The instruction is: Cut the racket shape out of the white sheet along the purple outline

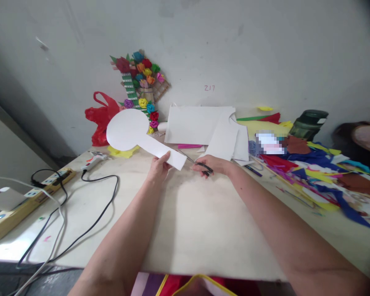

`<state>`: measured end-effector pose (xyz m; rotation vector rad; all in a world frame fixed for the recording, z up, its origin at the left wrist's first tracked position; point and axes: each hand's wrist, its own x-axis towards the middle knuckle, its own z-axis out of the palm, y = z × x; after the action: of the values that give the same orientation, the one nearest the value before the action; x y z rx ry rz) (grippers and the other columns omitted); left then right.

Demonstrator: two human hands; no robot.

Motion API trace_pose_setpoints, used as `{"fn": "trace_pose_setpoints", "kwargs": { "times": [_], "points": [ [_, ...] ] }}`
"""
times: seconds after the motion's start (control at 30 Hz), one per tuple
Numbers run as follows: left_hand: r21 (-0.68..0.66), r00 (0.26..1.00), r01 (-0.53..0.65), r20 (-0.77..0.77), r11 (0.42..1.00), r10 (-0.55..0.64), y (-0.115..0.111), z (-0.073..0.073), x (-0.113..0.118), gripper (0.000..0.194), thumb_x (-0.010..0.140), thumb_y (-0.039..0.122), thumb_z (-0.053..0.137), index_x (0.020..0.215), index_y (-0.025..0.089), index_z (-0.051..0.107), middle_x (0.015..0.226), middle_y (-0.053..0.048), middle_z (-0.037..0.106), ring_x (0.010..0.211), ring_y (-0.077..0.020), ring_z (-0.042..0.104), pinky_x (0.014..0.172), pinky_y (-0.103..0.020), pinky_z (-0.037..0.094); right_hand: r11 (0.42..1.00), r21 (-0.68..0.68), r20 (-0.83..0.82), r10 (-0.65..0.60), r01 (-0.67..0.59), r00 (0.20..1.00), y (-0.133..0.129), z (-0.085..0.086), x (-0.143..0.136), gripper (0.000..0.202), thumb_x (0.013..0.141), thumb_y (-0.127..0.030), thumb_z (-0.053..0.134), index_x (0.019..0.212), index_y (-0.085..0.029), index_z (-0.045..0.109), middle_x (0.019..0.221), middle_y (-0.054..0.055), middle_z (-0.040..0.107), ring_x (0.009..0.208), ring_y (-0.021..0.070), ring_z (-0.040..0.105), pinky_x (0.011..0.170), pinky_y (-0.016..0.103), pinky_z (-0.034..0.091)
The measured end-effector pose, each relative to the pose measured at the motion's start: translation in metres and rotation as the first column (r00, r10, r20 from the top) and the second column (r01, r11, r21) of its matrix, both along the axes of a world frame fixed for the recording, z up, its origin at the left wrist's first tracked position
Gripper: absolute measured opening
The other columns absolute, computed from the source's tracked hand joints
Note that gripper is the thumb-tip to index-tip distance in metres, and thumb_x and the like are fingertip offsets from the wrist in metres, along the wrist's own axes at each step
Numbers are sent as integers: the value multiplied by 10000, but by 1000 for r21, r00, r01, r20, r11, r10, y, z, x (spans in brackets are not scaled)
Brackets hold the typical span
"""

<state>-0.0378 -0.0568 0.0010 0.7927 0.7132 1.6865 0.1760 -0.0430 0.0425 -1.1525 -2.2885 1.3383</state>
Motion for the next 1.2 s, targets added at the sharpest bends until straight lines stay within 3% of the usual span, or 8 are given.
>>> {"fn": "trace_pose_setpoints", "kwargs": {
  "times": [0.63,0.97,1.2],
  "points": [
    [-9,1000,-7,2,1000,7,-1,1,1,312,609,153,710,892,127,581,837,-81,687,786,-210,647,657,-307,545,999,25,10,-43,42,999,-8,7,-5,437,662,-550,609,769,-126,596,535,9,547,410,69,496,343,176,257],
    [-2,1000,-5,4,1000,5,0,0,-1,299,622,157,702,897,136,587,858,-85,687,806,-213,646,670,-298,542,998,-3,-80,-61,61,995,-8,4,-8,344,655,-463,645,698,-128,577,450,-35,478,365,59,433,364,189,398],
    [-18,1000,-18,13,1000,18,0,1,-2,294,626,148,693,899,129,587,854,-81,685,812,-210,645,675,-303,547,998,11,-124,-59,61,990,-5,-1,-8,335,648,-455,646,696,-127,597,439,-50,447,357,51,409,342,180,392]
  ]
}}
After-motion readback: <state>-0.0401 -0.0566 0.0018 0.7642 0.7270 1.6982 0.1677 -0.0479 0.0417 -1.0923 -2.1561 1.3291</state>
